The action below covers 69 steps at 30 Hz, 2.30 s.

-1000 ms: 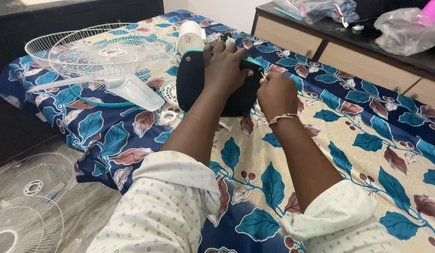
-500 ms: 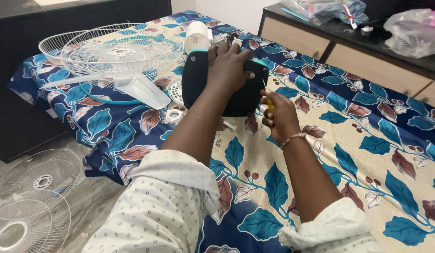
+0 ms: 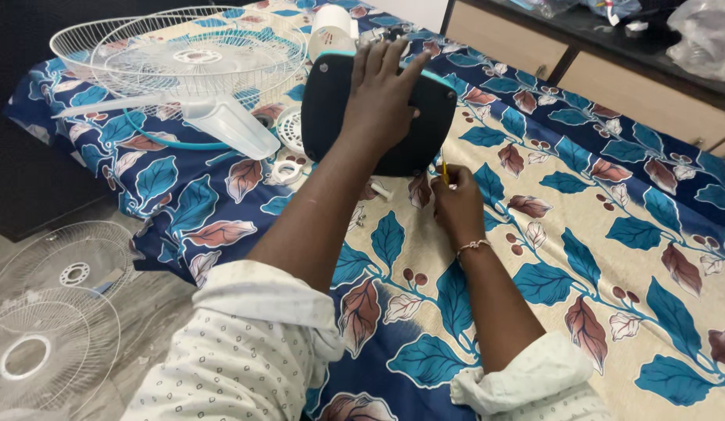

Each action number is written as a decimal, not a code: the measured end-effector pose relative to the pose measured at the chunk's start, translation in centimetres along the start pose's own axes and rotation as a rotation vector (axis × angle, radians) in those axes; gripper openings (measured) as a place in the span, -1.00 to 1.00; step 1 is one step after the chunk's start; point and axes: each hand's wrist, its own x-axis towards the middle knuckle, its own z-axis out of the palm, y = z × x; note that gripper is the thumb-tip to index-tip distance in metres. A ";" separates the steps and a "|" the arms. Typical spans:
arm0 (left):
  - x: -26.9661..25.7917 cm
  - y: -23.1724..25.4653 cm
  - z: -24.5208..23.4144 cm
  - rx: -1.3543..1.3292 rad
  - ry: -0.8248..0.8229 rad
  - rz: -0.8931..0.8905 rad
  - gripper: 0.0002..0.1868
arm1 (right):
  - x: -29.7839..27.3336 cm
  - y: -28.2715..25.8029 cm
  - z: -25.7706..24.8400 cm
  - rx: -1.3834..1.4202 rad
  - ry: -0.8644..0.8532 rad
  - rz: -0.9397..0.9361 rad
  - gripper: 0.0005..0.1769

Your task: The person uses a yellow screwdriver to remove screws from the back cover of a teal electric fan. They detach the cover, then handle the fan motor and a white plastic fan hub, aligning the hub with the motor shaft.

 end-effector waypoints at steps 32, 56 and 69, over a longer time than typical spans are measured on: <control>-9.0 -0.1 -1.0 -0.646 0.113 -0.647 -0.83 | -0.7 -0.2 0.0 -0.486 0.126 -0.361 -0.49; -16.0 -7.3 -3.0 -0.337 -0.144 -0.425 -0.78 | -2.6 -3.0 0.5 -0.530 -0.065 -0.579 -0.68; -15.0 -5.9 -3.6 -0.501 -0.103 -0.422 -0.82 | -4.5 -6.8 1.2 -0.517 -0.310 -0.735 -0.64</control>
